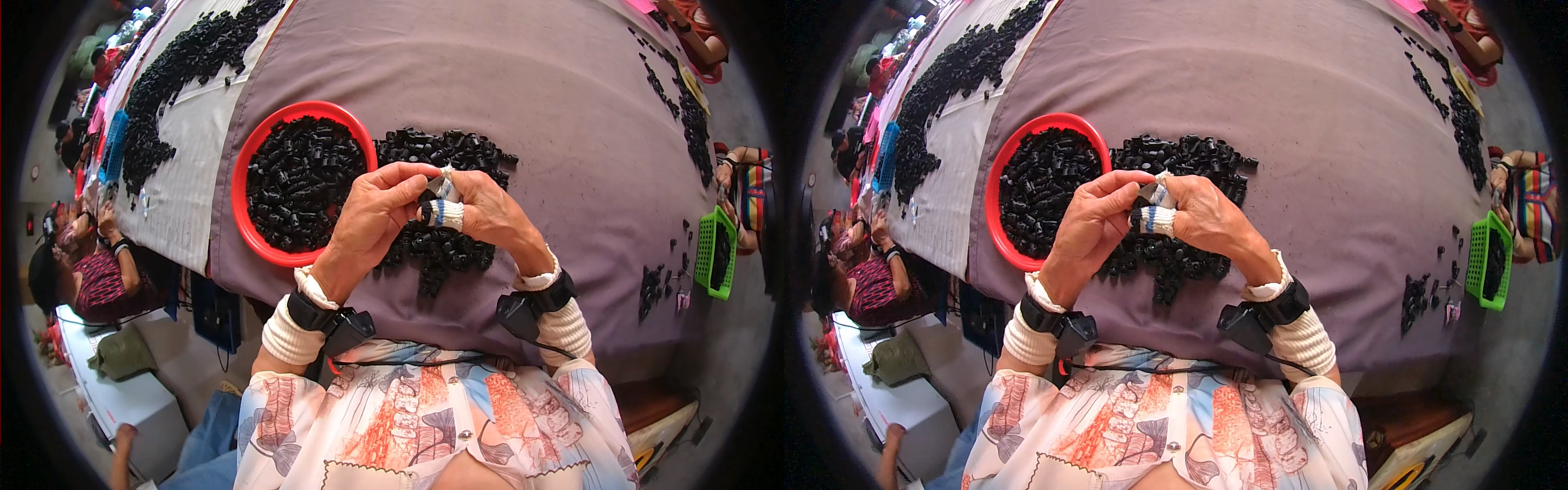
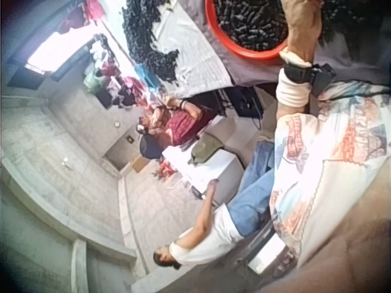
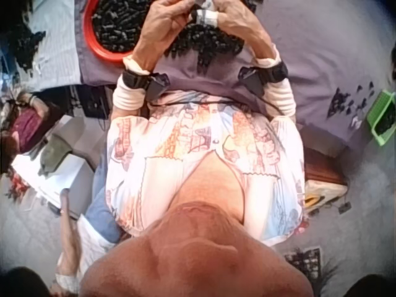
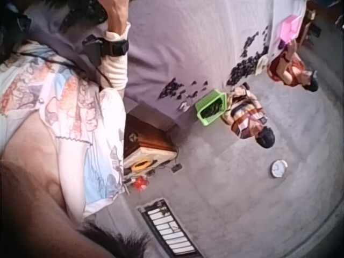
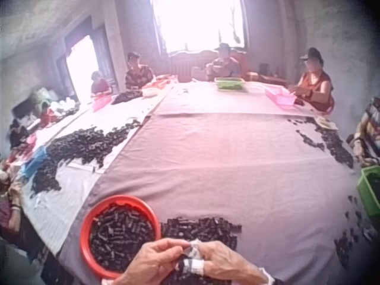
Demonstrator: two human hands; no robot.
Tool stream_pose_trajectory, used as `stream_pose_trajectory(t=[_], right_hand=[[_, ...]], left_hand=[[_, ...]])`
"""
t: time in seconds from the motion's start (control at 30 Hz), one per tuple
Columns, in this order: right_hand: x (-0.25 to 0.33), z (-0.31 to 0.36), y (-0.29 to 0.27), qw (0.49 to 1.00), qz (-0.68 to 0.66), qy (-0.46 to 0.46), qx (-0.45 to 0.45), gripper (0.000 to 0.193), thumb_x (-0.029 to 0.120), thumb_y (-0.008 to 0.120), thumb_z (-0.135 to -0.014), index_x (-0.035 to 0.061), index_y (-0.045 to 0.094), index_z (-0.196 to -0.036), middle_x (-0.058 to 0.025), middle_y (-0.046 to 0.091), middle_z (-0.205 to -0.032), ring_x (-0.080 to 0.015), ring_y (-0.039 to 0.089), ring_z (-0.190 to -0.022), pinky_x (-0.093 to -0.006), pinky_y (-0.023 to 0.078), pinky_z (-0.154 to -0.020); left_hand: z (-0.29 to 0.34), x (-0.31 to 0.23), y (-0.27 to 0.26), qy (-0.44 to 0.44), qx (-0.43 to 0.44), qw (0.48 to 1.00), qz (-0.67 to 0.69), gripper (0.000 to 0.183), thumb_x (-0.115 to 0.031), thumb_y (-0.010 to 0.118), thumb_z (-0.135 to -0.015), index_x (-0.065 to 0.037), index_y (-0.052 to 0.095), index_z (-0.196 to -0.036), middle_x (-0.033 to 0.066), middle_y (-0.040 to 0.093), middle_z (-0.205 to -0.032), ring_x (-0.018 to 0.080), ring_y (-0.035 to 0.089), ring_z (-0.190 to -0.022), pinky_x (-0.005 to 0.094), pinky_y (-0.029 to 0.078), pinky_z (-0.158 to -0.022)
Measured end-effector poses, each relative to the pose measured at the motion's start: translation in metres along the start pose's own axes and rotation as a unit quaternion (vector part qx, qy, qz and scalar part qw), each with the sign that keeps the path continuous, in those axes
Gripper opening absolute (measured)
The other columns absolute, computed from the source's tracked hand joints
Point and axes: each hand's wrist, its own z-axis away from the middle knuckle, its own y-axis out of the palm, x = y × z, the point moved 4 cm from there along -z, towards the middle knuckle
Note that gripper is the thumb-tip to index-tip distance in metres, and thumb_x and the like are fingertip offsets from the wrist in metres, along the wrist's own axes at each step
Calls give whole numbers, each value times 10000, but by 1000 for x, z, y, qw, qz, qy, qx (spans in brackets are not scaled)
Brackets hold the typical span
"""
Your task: The person picks up a black plastic toggle from a pile, trims excess material from it using a small blade, and places the finished piece into a red plate.
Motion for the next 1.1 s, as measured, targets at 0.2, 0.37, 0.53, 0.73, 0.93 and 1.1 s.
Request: stream_pose_trajectory(t=[0.2, 0.37, 0.53, 0.73, 0.93, 1.1], right_hand=[[-3, 7, 1, 999, -47, 20, 7, 270, 231, 649, -722, -16, 539, -717, -41, 477, -568, -120, 433, -539, -299, 377, -505], [0, 13, 0, 1000, -15, 24, -5, 301, 247, 668, -713, 0, 501, -676, -13, 470, -569, -112, 426, -543, -292, 368, -502], [4, 15, -6, 998, -40, 24, -40, 335, 280, 701, -696, 6, 509, -697, -15, 472, -593, -111, 434, -562, -285, 372, -511], [1, 18, -4, 998, -44, 20, -42, 377, 319, 722, -671, 5, 515, -701, -18, 477, -603, -111, 443, -572, -279, 382, -523], [5, 20, -5, 999, -2, 37, -31, 365, 312, 706, -678, -3, 525, -716, -45, 488, -589, -125, 455, -552, -289, 389, -519], [9, 24, -4, 999, -19, 20, -33, 331, 282, 685, -691, -10, 539, -740, -65, 506, -585, -134, 468, -548, -297, 394, -517]], left_hand=[[1, 2, 9, 2, -16, 1000, -7, 185, -88, 552, -879, 26, 601, -1016, 61, 622, -906, 97, 584, -752, 218, 492, -645], [-1, 6, 6, -2, -7, 1000, -2, 192, -95, 545, -885, 22, 597, -1028, 61, 620, -904, 100, 580, -747, 225, 490, -643], [0, 7, 12, -21, 7, 999, 32, 201, -104, 533, -893, 20, 590, -1041, 64, 618, -916, 103, 580, -749, 231, 493, -645], [2, 7, 17, -26, 21, 999, 20, 202, -100, 522, -898, 21, 582, -1048, 70, 616, -919, 112, 589, -768, 246, 503, -662], [6, 7, 19, -22, 18, 999, 19, 197, -92, 516, -899, 22, 582, -1046, 74, 616, -923, 113, 593, -765, 242, 504, -659], [6, 7, 21, -15, 25, 1000, -5, 195, -93, 523, -896, 27, 587, -1036, 71, 617, -918, 109, 592, -765, 239, 498, -669]])
